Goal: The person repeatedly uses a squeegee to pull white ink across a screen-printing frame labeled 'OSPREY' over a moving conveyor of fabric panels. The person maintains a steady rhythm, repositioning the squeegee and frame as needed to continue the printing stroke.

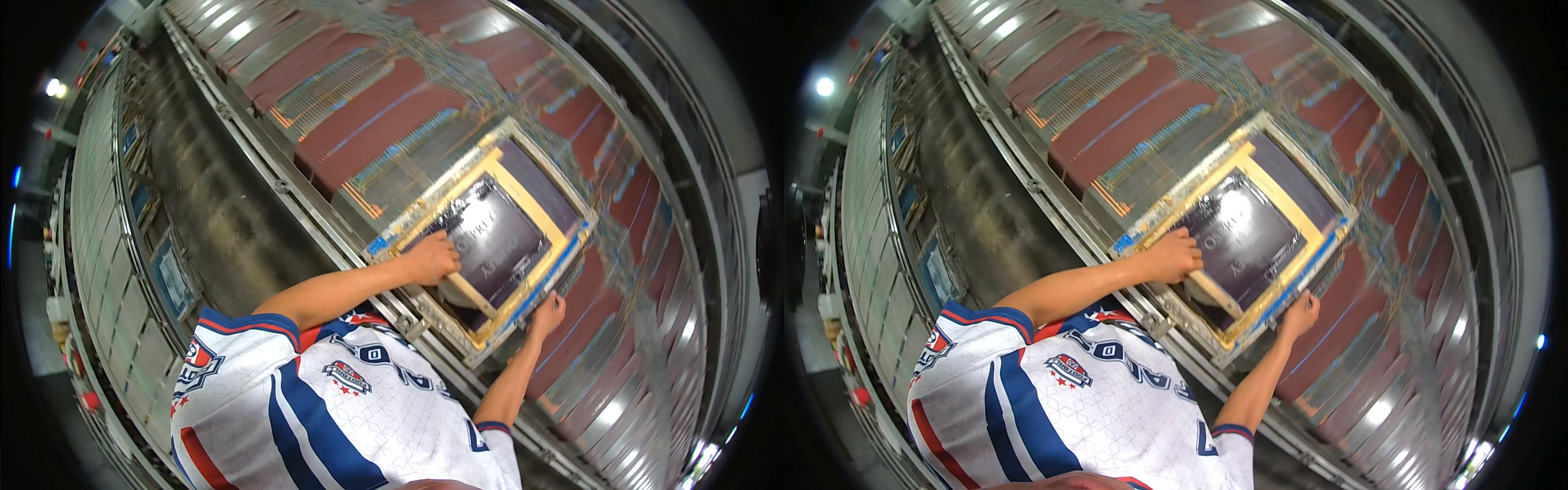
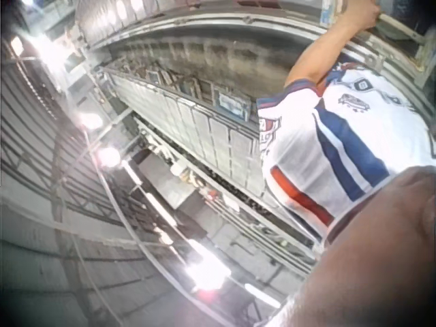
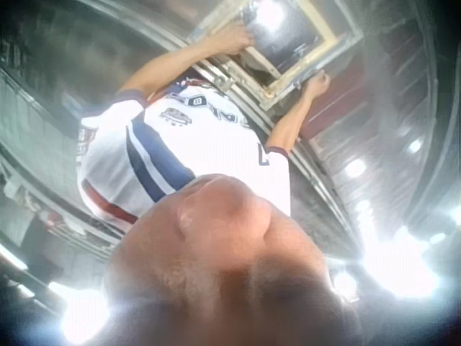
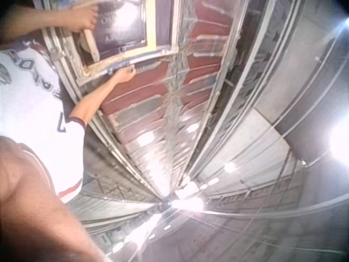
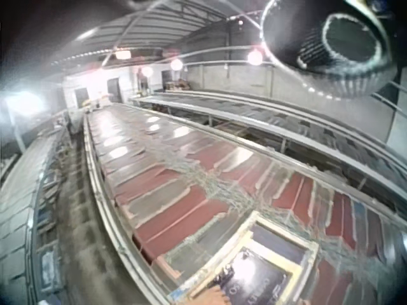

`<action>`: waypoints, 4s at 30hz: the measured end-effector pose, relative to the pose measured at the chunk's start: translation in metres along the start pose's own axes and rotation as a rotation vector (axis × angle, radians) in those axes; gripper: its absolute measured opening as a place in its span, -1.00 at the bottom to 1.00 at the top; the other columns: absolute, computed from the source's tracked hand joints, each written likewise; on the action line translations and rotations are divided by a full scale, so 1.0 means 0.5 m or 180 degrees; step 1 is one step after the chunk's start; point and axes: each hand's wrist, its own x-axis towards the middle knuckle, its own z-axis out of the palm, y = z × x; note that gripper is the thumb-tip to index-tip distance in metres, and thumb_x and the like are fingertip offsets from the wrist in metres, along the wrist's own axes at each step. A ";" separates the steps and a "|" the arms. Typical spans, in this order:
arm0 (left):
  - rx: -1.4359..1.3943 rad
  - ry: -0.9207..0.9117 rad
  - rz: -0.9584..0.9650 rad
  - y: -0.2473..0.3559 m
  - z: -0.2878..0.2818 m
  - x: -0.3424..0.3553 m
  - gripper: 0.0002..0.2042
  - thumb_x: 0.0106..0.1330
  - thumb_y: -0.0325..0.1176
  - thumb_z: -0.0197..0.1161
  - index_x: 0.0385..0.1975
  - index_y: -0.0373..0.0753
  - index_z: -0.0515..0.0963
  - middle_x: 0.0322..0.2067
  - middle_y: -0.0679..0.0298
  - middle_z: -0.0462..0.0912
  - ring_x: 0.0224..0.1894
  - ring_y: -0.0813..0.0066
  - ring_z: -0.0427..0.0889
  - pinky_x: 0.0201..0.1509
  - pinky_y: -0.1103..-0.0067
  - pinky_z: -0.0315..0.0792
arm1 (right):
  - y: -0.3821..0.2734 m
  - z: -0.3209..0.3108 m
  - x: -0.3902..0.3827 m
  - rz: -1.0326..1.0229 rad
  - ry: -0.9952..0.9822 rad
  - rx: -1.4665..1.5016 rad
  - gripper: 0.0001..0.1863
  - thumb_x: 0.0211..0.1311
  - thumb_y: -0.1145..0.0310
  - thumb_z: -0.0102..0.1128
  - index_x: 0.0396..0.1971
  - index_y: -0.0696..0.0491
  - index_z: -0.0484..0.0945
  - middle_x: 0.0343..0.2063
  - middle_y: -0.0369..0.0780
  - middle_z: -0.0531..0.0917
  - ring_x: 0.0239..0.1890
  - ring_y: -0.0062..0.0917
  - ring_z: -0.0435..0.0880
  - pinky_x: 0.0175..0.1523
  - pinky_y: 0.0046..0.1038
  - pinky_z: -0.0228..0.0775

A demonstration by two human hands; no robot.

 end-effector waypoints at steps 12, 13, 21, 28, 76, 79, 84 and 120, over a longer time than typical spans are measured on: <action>0.0284 -0.0235 -0.0416 -0.364 -0.200 -0.165 -0.74 -0.14 -0.34 0.49 -0.37 -0.04 0.69 -0.35 0.45 0.66 -0.14 0.36 0.57 0.04 0.39 0.32 | -0.267 0.342 -0.201 -0.0580 -0.0108 0.0681 -0.70 0.36 0.24 0.23 -0.15 0.20 0.62 -0.20 -0.09 0.72 -0.10 -0.32 0.66 0.11 -0.32 0.44; 0.0290 -0.0210 -0.0260 -0.417 -0.234 -0.181 -0.75 -0.13 -0.32 0.51 -0.38 -0.05 0.69 -0.35 0.45 0.66 -0.15 0.37 0.58 0.04 0.39 0.32 | -0.283 0.394 -0.213 -0.0536 -0.0038 0.0659 -0.69 0.36 0.24 0.22 -0.15 0.20 0.62 -0.20 -0.07 0.72 -0.10 -0.26 0.67 0.11 -0.31 0.44; -0.0179 -0.0009 0.0163 -0.612 -0.347 -0.314 -0.73 -0.06 -0.26 0.57 -0.34 -0.03 0.68 -0.41 0.45 0.65 -0.34 0.37 0.60 -0.09 0.42 0.33 | -0.431 0.556 -0.322 -0.0545 -0.0003 0.0749 -0.70 0.34 0.19 0.25 -0.25 0.17 0.61 -0.31 -0.15 0.66 -0.29 -0.42 0.54 -0.12 -0.35 0.37; -0.0230 -0.0431 0.0354 -0.590 -0.349 -0.383 -0.64 -0.24 -0.33 0.56 -0.34 -0.05 0.67 -0.38 0.44 0.69 -0.35 0.39 0.60 -0.10 0.43 0.33 | -0.406 0.559 -0.323 -0.0383 0.0056 0.0299 -0.73 0.34 0.16 0.24 -0.22 0.09 0.63 -0.37 -0.11 0.70 -0.31 -0.26 0.65 -0.13 -0.23 0.43; -0.0222 -0.0406 0.0103 -0.796 -0.371 0.067 -0.63 -0.09 -0.11 0.62 -0.29 -0.12 0.76 -0.44 0.19 0.74 -0.31 0.10 0.69 -0.01 0.30 0.51 | -0.767 0.603 -0.241 -0.2234 -0.2274 -0.1959 -0.70 0.02 0.12 0.51 -0.31 -0.02 0.73 -0.40 -0.04 0.75 -0.24 -0.09 0.75 -0.10 -0.11 0.59; -0.0258 -0.0482 0.0001 -0.840 -0.371 0.148 -0.62 -0.07 -0.04 0.63 -0.28 -0.07 0.77 -0.54 0.20 0.71 -0.41 0.12 0.69 -0.21 0.31 0.54 | -0.796 0.640 -0.162 -0.2029 -0.2392 -0.1981 -0.64 0.03 0.09 0.53 -0.27 0.02 0.75 -0.35 -0.03 0.76 -0.18 -0.06 0.75 -0.06 -0.09 0.59; -0.0443 -0.0437 0.0017 -0.853 -0.370 0.164 -0.60 -0.07 -0.01 0.62 -0.28 -0.07 0.76 -0.60 0.19 0.67 -0.50 0.16 0.68 -0.35 0.34 0.52 | -0.809 0.648 -0.144 -0.1958 -0.2449 -0.1974 -0.62 0.03 0.08 0.55 -0.25 0.03 0.76 -0.33 -0.03 0.77 -0.18 -0.08 0.75 -0.04 -0.11 0.59; -0.0226 -0.1064 -0.0105 -0.834 -0.387 0.173 -0.60 0.03 0.05 0.55 -0.34 -0.14 0.73 -0.52 0.26 0.69 -0.34 0.16 0.62 0.07 0.36 0.39 | -0.798 0.647 -0.136 -0.1810 -0.2600 -0.2003 -0.62 0.01 0.12 0.56 -0.26 0.08 0.76 -0.37 -0.01 0.76 -0.23 -0.07 0.76 -0.09 -0.15 0.58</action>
